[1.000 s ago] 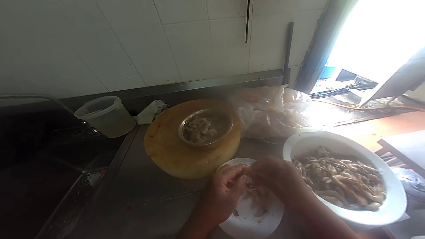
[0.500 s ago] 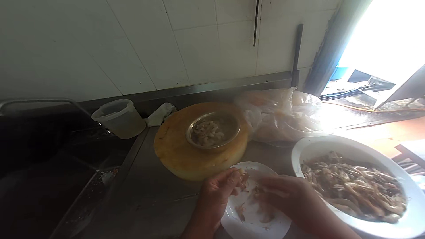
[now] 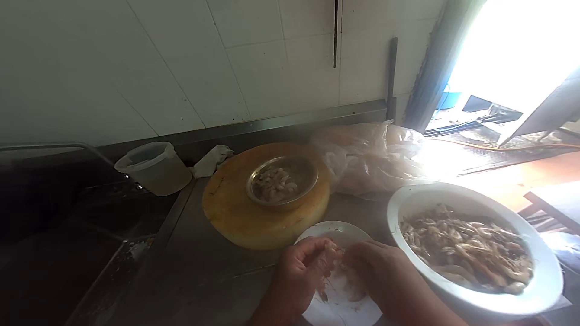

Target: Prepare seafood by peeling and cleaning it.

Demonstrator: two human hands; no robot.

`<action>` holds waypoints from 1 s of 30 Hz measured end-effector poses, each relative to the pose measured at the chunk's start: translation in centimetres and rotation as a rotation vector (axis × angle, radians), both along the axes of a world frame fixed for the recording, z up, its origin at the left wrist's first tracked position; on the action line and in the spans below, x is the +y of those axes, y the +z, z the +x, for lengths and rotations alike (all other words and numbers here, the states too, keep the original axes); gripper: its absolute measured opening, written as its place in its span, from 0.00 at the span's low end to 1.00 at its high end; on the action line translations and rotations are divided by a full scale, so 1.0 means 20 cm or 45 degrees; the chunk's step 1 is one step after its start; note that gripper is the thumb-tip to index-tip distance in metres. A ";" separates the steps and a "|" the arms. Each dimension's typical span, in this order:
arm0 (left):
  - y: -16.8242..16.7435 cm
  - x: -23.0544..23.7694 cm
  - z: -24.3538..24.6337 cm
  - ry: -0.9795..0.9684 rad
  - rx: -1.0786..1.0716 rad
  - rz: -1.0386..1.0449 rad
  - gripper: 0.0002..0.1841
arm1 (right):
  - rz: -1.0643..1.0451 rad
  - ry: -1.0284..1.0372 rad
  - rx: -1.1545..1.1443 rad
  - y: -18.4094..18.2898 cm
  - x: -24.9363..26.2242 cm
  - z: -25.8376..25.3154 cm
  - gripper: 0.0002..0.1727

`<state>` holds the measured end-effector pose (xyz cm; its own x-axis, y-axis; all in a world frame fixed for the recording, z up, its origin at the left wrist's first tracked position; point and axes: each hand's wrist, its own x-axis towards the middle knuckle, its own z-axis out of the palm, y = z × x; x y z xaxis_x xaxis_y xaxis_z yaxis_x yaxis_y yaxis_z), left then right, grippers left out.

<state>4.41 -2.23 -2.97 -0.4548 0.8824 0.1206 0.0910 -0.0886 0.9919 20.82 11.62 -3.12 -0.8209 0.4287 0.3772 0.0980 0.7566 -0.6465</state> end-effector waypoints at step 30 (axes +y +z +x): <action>-0.13 -0.01 0.24 0.404 0.808 0.389 0.11 | -1.269 0.232 0.346 0.00 0.00 0.03 0.11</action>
<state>9.24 -2.37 -5.62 -0.4426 0.6071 0.6600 0.7010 -0.2247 0.6768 21.44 11.60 -3.21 -0.8448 0.5252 0.1025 -0.2058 -0.1420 -0.9682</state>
